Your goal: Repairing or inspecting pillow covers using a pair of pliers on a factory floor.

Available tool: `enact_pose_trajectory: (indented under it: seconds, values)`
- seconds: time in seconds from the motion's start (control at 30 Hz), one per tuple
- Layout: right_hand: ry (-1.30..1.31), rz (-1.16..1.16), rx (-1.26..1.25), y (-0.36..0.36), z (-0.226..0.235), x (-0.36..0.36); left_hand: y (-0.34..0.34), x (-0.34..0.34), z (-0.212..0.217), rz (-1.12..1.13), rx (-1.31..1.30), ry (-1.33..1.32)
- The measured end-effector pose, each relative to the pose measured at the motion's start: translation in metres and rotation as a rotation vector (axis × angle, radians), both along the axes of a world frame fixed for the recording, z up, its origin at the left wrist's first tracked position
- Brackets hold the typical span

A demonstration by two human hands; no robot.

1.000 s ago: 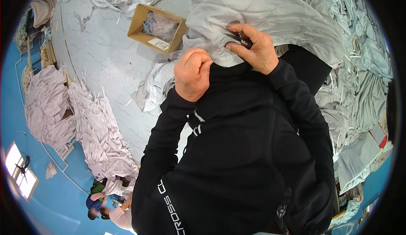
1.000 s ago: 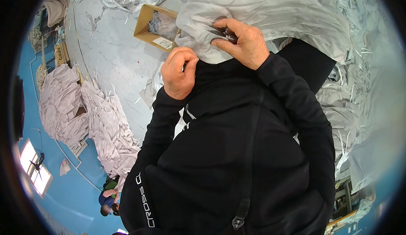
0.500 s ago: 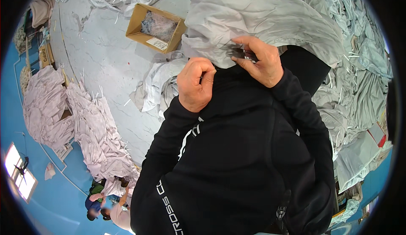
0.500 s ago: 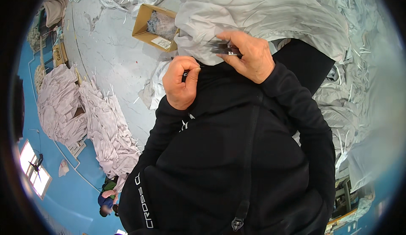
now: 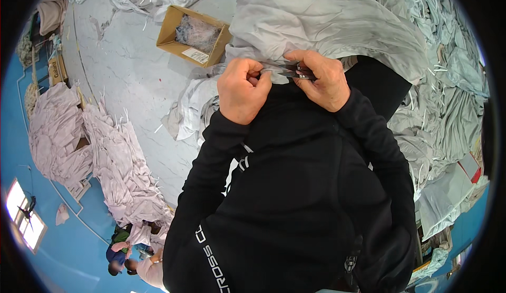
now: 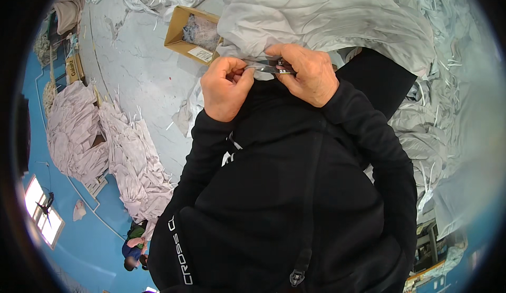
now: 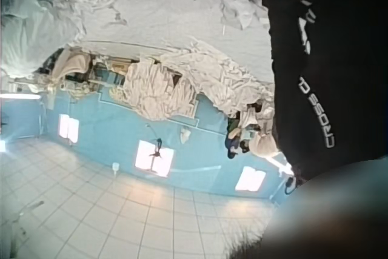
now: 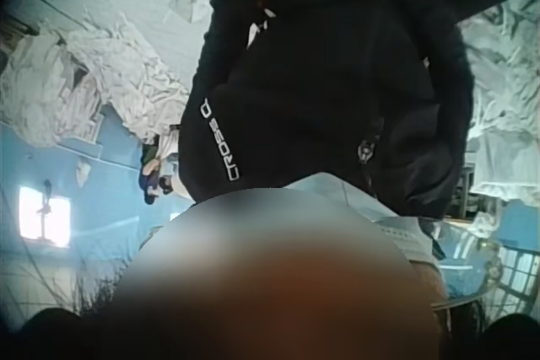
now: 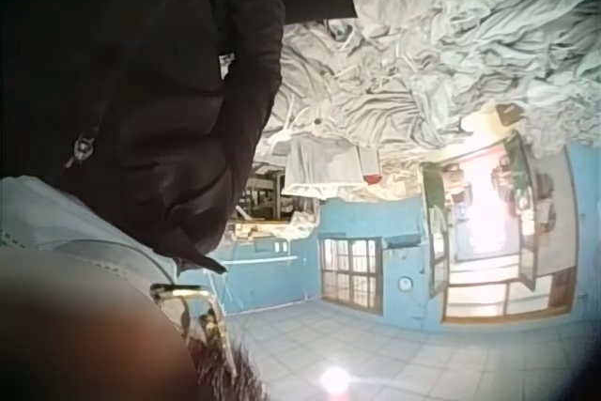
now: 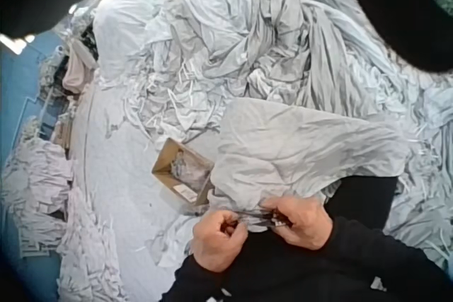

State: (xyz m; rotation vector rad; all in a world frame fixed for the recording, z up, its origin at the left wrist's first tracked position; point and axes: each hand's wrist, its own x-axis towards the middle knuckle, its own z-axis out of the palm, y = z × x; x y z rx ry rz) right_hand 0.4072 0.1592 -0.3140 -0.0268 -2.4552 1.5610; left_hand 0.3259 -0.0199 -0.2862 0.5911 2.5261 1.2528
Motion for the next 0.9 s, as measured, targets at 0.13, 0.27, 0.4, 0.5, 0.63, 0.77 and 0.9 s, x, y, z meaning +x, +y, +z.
enact_pose_trajectory:
  seconds: [0.13,0.27,0.4,0.5,0.63,0.77,0.9]
  values:
    - [-0.022,0.004,0.005,0.000,0.001,0.000,0.001,-0.008,-0.004,-0.054,-0.036,0.000]
    - [-0.023,-0.003,0.008,0.000,0.002,0.000,0.000,-0.012,-0.005,-0.056,-0.053,-0.133]
    - [-0.017,-0.011,-0.008,0.000,0.000,0.002,-0.013,-0.005,-0.011,-0.055,0.023,-0.174]
    - [-0.013,0.003,-0.001,0.000,0.003,0.000,-0.022,0.001,-0.010,-0.047,0.081,-0.265]
    - [0.023,0.003,0.009,0.000,0.004,0.003,-0.022,0.013,-0.005,-0.119,0.108,-0.116]
    - [0.017,0.093,0.104,0.001,0.014,0.005,-0.025,0.023,-0.002,-0.143,0.177,-0.033]
    - [0.073,0.136,0.286,0.000,0.022,0.005,-0.028,0.029,-0.007,-0.140,0.209,0.030]
